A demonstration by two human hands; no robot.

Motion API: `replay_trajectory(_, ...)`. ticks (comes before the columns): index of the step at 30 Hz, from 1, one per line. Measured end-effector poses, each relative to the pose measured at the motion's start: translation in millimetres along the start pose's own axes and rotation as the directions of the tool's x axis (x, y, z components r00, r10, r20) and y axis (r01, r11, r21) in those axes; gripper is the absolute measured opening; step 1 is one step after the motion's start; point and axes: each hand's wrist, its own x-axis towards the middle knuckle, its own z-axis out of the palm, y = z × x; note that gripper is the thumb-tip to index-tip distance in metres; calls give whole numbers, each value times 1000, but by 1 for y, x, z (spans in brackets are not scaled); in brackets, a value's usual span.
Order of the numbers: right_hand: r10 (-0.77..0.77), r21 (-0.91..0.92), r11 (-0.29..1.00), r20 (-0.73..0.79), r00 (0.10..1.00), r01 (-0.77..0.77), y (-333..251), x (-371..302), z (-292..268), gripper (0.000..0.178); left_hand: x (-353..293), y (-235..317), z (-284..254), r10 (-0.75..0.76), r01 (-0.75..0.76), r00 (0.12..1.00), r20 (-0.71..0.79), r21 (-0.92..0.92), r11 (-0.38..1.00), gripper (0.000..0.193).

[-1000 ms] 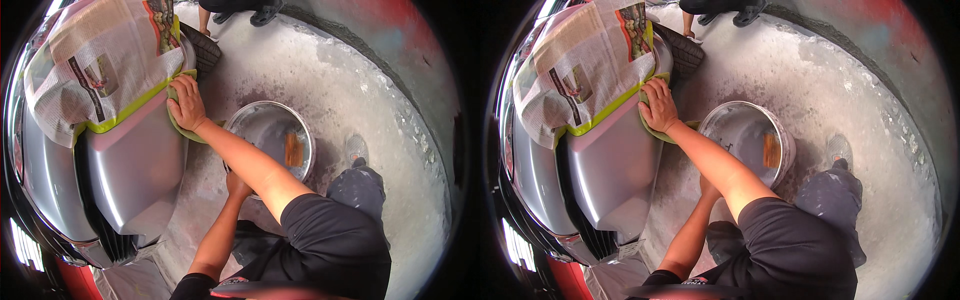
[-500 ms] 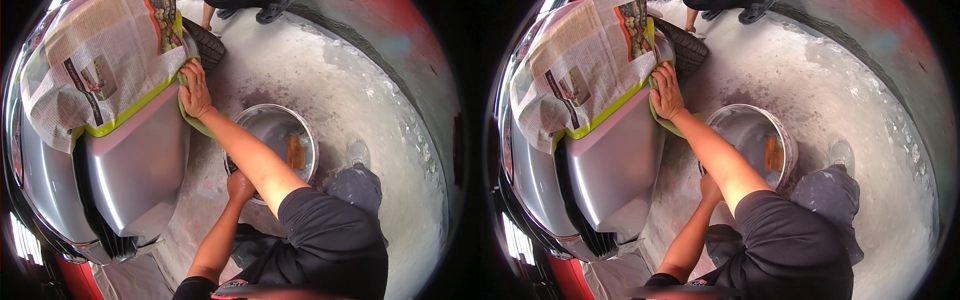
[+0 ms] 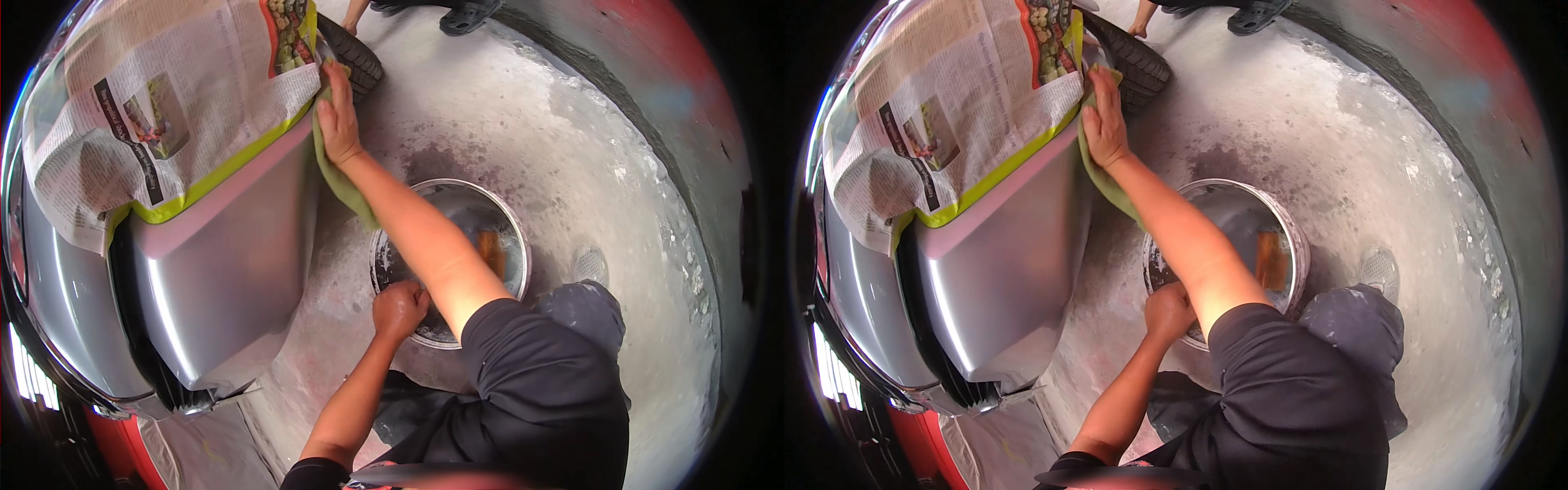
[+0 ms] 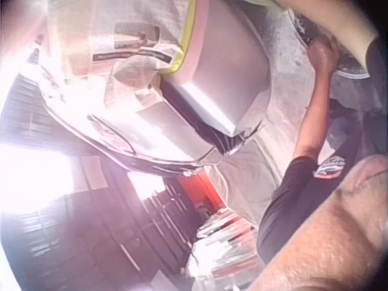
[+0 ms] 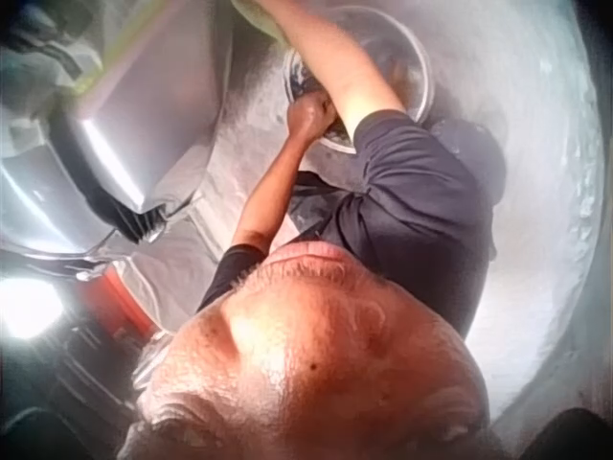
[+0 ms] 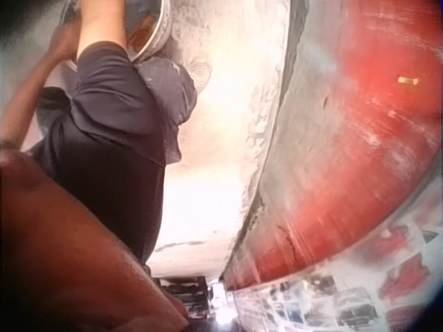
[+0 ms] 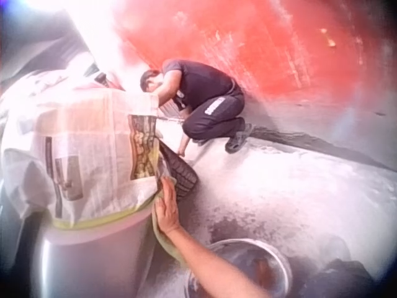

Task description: Sanding the bumper of a silver car using a wet sanding block and water.

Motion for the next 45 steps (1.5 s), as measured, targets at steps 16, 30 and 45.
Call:
replay_trajectory(16,894,700,133,221,389,-702,80,33,9,53,3,4,11,40,-40,996,-79,-8,999,34)
replay_trajectory(30,873,609,-148,451,186,-779,-66,-111,21,71,-1,-15,17,-127,130,989,74,-40,991,52)
replay_trajectory(45,785,481,-258,610,108,-838,-254,-160,-51,46,-2,-9,11,29,-67,984,-177,-210,975,34)
